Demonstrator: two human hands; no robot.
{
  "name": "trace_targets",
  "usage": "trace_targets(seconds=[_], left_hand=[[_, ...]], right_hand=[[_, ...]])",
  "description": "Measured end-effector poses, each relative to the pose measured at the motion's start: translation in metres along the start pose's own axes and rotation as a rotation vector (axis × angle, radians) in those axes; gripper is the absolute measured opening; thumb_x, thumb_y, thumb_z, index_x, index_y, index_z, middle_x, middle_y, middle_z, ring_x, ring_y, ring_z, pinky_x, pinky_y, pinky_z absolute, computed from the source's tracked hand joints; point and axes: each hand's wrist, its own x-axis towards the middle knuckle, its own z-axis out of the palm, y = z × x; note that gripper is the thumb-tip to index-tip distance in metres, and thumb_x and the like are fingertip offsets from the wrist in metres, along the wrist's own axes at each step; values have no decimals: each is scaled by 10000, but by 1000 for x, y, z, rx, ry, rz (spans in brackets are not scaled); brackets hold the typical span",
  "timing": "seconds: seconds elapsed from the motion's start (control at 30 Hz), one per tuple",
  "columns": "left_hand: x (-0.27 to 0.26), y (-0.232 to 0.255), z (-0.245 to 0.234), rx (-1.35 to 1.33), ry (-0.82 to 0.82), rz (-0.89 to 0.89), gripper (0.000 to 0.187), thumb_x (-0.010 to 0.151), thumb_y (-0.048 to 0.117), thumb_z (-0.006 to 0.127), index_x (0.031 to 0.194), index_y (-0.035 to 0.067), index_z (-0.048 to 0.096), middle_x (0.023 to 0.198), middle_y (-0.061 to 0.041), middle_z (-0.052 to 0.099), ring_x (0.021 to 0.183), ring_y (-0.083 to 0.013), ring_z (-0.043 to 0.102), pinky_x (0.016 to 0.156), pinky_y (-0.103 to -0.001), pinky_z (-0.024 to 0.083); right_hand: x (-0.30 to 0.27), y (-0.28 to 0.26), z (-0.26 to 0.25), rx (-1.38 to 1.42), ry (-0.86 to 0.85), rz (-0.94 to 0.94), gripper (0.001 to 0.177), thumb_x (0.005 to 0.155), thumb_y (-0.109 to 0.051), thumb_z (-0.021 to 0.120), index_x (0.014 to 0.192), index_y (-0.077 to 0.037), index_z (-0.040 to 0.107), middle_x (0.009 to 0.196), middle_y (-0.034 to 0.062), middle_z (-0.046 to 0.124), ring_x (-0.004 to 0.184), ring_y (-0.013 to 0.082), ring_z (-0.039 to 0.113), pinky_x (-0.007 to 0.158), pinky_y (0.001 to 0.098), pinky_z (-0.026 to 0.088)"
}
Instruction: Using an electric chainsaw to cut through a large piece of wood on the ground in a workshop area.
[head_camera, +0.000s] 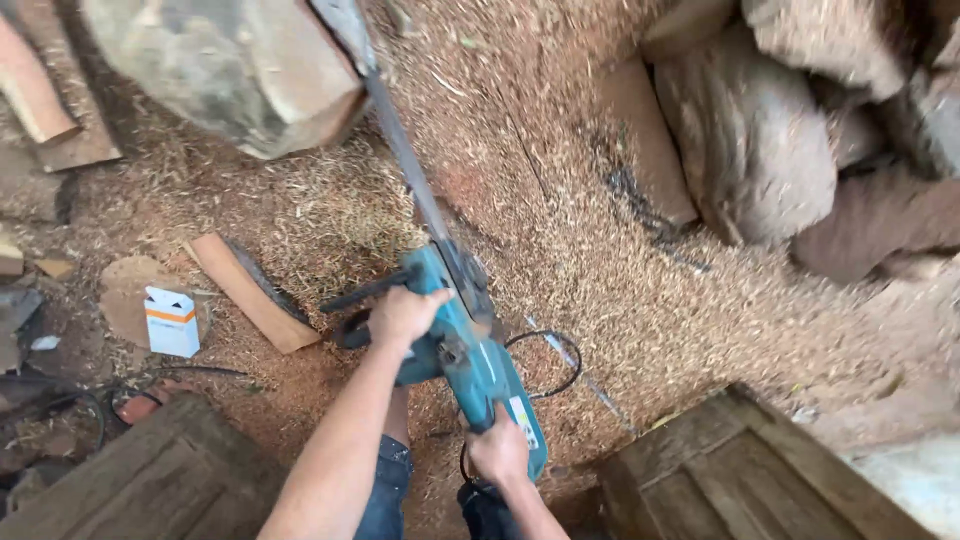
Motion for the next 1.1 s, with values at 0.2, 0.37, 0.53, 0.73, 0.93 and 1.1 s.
trace_targets(seconds=[0.2,0.37,0.53,0.73,0.93,1.1], left_hand=[[-34,-50,-16,139,-49,214,699,840,652,585,1261,97,525,1035,-94,715,937,-305,741,805,-409,643],[-27,-79,-33,256,215,432,414,780,88,713,1155,44,543,967,-184,729,904,-382,736,848,-495,610],[-25,-70,-95,305,170,423,165,875,-4,550,971,36,678,882,-139,754,824,-320,764,768,-467,624],[-28,-54,-118,285,94,369,185,898,21,561,967,38,732,932,-129,755,874,-319,750,782,-432,615],[-45,-58,-110,329,4,304,195,891,72,580,985,39,748,980,-152,767,898,-332,751,770,-423,612],[-53,-57,-105,366,-23,291,156,922,116,598,951,43,732,946,-122,761,844,-275,736,745,-385,598]], right_hand=[[-79,-39,-20,-25,-16,150,365,761,-327,794,1053,-175,637,873,63,774,740,231,719,703,377,579],[-128,-88,-15,-84,-16,193,418,731,-383,814,1040,-138,675,940,85,729,823,251,670,752,369,503],[-150,-121,-10,-16,35,17,401,822,-452,845,895,-143,600,731,37,604,690,179,544,655,339,459],[-151,-140,-19,-163,49,33,427,848,-444,791,1083,-130,625,908,79,730,793,228,696,703,384,552],[-147,-112,-11,-112,29,40,489,753,-289,754,1201,-136,633,948,131,781,865,339,739,773,425,555],[-151,-105,-13,-66,-5,26,422,762,-205,712,1159,-96,619,900,123,753,773,299,735,708,404,592]])
